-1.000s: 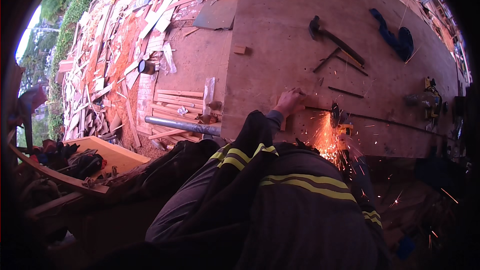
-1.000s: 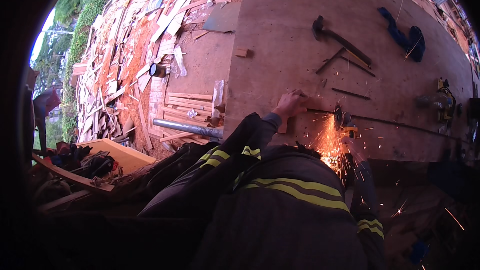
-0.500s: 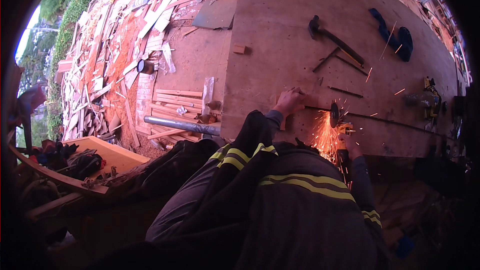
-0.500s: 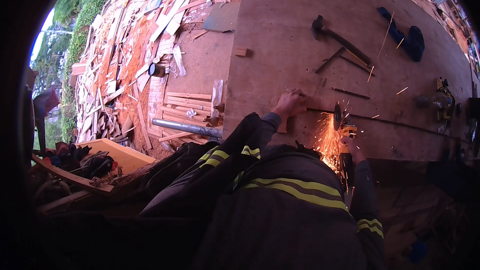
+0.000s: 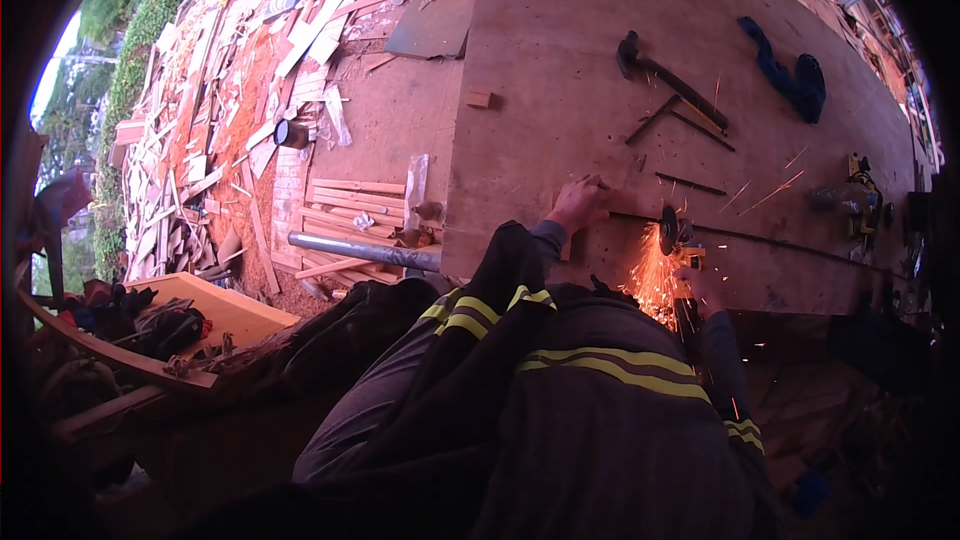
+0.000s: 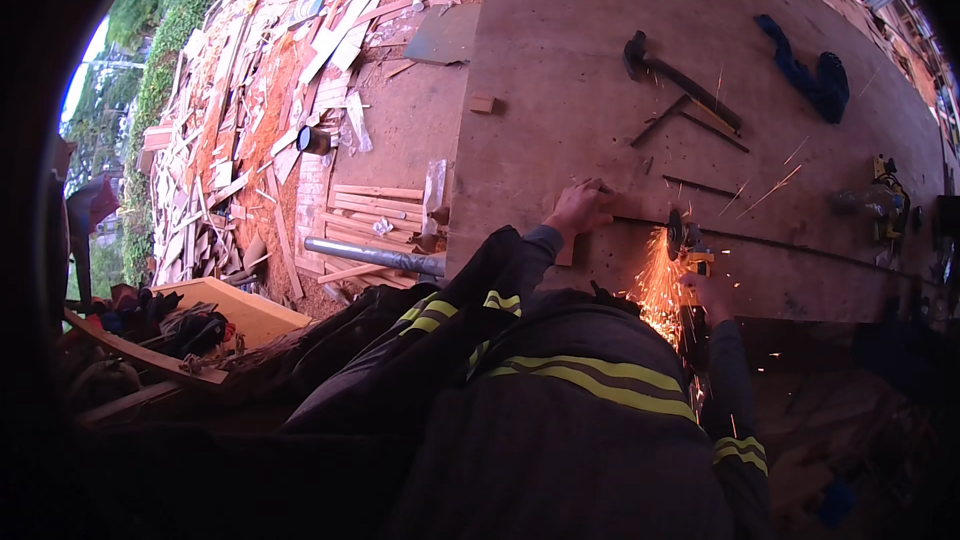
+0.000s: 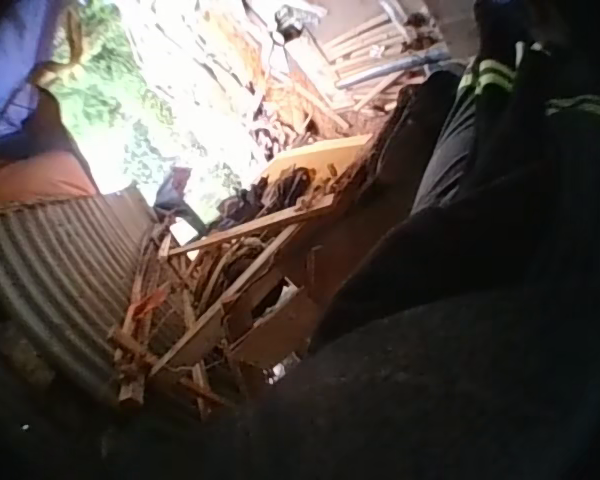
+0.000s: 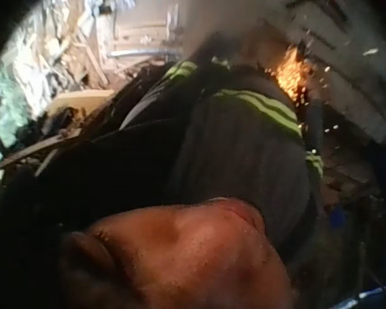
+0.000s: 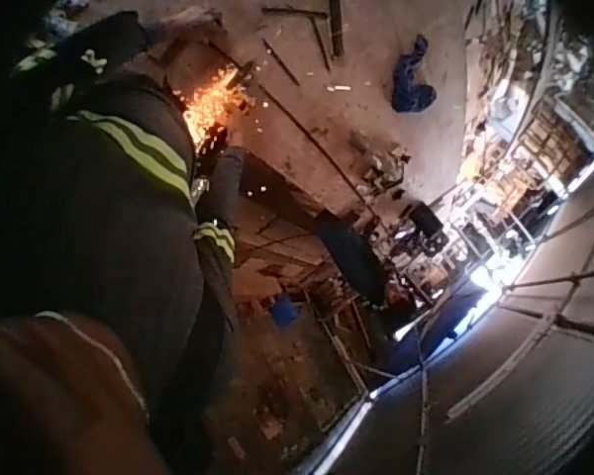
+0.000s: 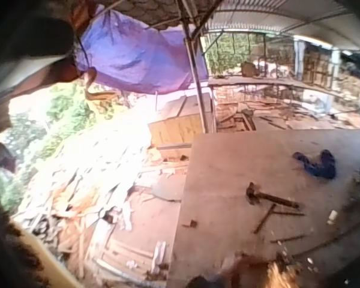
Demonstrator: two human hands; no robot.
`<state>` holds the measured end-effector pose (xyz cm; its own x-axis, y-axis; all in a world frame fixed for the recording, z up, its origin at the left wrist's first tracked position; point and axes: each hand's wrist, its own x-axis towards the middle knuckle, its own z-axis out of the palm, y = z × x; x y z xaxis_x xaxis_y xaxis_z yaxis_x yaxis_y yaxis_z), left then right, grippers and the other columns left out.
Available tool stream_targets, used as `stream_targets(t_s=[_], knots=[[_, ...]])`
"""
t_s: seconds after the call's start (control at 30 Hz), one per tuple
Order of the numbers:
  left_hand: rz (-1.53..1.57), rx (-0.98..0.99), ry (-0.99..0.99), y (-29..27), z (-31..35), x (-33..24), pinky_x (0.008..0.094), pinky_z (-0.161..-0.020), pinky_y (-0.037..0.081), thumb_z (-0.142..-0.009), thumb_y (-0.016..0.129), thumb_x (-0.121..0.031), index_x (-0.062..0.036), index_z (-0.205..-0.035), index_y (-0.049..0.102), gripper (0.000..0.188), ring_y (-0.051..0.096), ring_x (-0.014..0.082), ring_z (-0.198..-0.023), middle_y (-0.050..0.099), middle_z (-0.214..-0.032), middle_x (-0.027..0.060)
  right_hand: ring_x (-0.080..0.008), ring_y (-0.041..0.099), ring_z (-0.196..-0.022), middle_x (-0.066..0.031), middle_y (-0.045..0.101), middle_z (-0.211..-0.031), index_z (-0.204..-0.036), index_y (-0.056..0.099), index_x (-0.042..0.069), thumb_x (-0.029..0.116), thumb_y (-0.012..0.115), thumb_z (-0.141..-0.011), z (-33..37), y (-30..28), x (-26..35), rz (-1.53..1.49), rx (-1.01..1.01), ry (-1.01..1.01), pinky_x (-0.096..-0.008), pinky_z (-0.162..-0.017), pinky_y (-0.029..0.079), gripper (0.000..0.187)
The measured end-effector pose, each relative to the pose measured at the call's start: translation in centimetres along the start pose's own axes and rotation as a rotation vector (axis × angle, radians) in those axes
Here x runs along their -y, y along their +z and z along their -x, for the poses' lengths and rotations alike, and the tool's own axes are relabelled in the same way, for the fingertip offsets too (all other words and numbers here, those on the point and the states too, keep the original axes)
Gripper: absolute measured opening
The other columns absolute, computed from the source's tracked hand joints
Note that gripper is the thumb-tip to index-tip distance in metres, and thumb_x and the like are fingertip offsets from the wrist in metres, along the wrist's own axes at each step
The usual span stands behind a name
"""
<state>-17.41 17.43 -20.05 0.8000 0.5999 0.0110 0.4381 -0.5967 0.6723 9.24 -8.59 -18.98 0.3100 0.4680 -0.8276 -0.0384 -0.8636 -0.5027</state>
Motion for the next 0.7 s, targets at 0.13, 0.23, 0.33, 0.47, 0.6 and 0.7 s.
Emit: stream_targets(t_s=[0.13,0.23,0.33,0.47,0.6,0.7], knots=[[0.001,-0.010,0.003,0.0,0.1,0.2,0.0406,-0.089,0.049,-0.063,0.079,-0.023,-0.0129,-0.108,0.070,0.047,0.057,0.0288,-0.107,0.063,-0.108,0.0058,-0.0153,0.058,-0.091,-0.0047,0.066,-0.100,-0.101,0.070,0.006,0.031,0.066,-0.081,-0.5,0.0,-1.2,-0.127,-0.035,-0.050,-0.0313,-0.080,0.045,0.032],[0.016,-0.016,-0.001,-0.1,0.2,0.0,0.0405,-0.089,0.049,-0.063,0.079,-0.023,-0.0129,-0.108,0.070,0.047,0.057,0.0291,-0.107,0.062,-0.108,0.0060,-0.0147,0.060,-0.087,-0.0048,0.068,-0.097,-0.102,0.070,0.006,0.029,0.067,-0.080,-0.9,-0.3,-1.3,-0.025,-0.017,-0.008,-0.0313,-0.078,0.046,0.032],[-0.001,-0.011,-0.010,-0.2,0.2,-0.2,0.0406,-0.089,0.049,-0.063,0.079,-0.023,-0.0132,-0.109,0.070,0.047,0.057,0.0293,-0.107,0.062,-0.108,0.0062,-0.0127,0.056,-0.083,-0.0013,0.064,-0.089,-0.091,0.067,0.007,0.028,0.063,-0.083,-0.8,-0.3,-1.3,-0.101,0.061,-0.150,-0.0291,-0.081,0.045,0.023],[-0.001,-0.012,-0.011,-0.1,0.4,0.2,0.0406,-0.089,0.049,-0.063,0.079,-0.023,-0.0136,-0.109,0.069,0.048,0.057,0.0292,-0.107,0.062,-0.109,0.0063,-0.0126,0.058,-0.080,-0.0010,0.064,-0.090,-0.095,0.068,0.007,0.028,0.063,-0.083,0.8,0.7,1.7,0.028,-0.027,0.030,-0.0295,-0.079,0.046,0.025],[-0.010,0.004,-0.019,-0.2,0.3,0.0,0.0405,-0.090,0.049,-0.064,0.078,-0.023,-0.0138,-0.110,0.069,0.048,0.057,0.0292,-0.108,0.062,-0.109,0.0062,-0.0140,0.060,-0.083,-0.0019,0.066,-0.094,-0.101,0.068,0.006,0.028,0.063,-0.084,1.2,0.8,1.1,-0.182,-0.018,0.008,-0.0309,-0.079,0.046,0.029],[-0.011,0.008,-0.006,-0.3,0.1,-0.2,0.0405,-0.090,0.049,-0.065,0.078,-0.025,-0.0132,-0.112,0.069,0.049,0.057,0.0293,-0.108,0.062,-0.110,0.0065,-0.0148,0.060,-0.087,-0.0023,0.067,-0.097,-0.103,0.068,0.005,0.029,0.064,-0.085,-0.1,0.0,-0.5,-0.038,0.007,-0.111,-0.0299,-0.079,0.046,0.030]])
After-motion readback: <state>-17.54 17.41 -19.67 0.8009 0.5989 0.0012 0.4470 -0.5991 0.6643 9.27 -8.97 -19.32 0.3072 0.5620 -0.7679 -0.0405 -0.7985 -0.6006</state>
